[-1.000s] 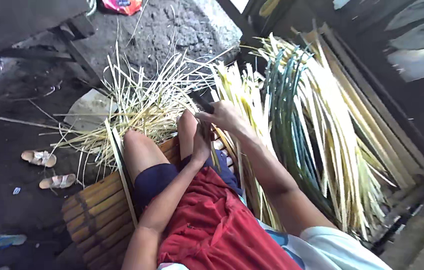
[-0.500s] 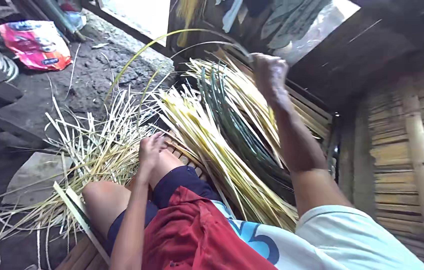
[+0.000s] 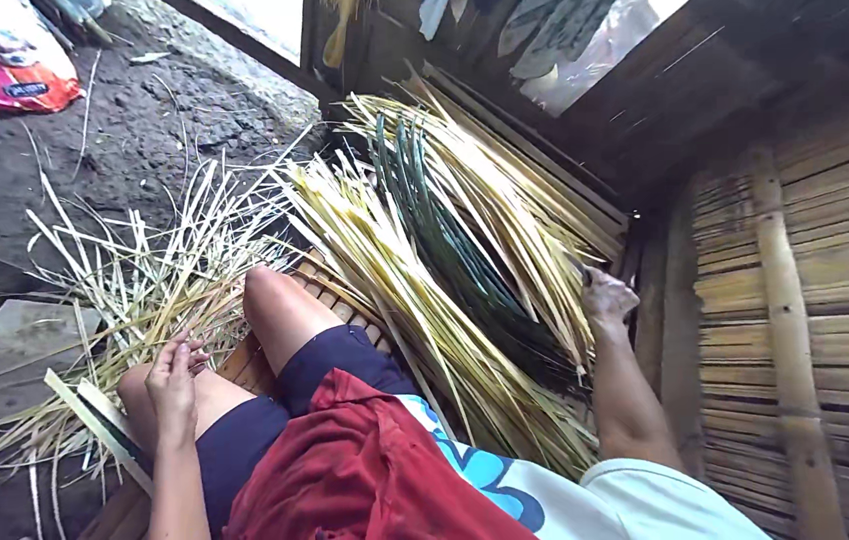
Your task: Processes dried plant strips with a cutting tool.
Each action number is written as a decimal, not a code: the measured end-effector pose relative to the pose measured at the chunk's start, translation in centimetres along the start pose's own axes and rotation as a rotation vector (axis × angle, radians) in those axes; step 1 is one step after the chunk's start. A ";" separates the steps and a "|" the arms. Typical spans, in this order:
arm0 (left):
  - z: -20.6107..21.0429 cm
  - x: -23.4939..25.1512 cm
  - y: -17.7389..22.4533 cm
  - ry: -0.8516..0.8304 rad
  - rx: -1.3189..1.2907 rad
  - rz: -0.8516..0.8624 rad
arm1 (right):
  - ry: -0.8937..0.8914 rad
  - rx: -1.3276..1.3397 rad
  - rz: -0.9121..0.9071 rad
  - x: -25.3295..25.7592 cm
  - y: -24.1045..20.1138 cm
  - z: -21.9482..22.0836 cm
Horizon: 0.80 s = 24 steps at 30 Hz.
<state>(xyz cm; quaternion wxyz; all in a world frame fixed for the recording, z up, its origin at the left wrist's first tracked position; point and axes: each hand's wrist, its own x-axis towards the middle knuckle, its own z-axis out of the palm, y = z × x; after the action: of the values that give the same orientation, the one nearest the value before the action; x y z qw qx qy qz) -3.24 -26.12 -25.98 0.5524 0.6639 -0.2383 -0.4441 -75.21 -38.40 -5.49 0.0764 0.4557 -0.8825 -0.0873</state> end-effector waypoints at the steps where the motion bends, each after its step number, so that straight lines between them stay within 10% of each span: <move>1: -0.6 -0.3 -0.2 0.006 0.011 -0.006 | -0.018 -0.018 0.018 -0.3 0.9 1.0; 9: -7.0 -2.4 5.1 0.286 0.038 0.026 | 0.024 0.092 0.033 -2.0 2.2 1.2; 15: -11.1 -2.1 8.0 0.616 0.227 -0.044 | 0.110 0.269 -0.405 -4.5 -11.5 -0.5; 24: -12.0 4.9 4.0 0.357 0.495 -0.368 | -0.056 0.354 -0.885 -12.8 -28.9 -3.4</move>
<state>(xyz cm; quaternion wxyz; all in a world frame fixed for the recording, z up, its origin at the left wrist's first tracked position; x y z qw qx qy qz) 10.10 -24.93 -23.84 0.3185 0.8766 -0.1146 -0.3420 -44.33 -44.68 -9.36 -0.0710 0.7913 -0.6066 0.0280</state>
